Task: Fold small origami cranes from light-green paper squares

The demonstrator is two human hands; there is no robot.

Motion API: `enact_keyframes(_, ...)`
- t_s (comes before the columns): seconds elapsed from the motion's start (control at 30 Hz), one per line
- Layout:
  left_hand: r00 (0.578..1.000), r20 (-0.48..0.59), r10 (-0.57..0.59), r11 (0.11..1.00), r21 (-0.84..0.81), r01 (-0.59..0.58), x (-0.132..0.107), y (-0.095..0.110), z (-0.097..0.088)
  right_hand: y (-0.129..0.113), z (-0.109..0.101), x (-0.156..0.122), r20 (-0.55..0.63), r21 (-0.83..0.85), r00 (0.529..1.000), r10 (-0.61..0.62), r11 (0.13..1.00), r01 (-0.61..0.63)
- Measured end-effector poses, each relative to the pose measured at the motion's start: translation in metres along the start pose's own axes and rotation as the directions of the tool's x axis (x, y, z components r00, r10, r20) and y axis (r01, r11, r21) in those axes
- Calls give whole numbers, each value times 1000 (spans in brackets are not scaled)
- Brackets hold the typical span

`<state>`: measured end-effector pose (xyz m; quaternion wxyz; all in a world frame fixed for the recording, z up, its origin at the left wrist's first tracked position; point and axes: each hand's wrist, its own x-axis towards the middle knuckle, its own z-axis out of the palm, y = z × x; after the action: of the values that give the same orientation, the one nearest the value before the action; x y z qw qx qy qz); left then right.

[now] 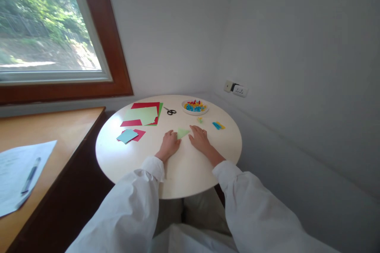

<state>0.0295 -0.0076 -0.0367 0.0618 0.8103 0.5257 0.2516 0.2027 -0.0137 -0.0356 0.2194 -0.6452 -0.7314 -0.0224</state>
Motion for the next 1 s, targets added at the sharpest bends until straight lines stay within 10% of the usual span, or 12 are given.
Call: enact_keyframes(1.0, 993, 79, 91, 987, -138, -80, -5, 14, -19, 3, -5, 1, -136, -26, 955, -264, 964, 263)
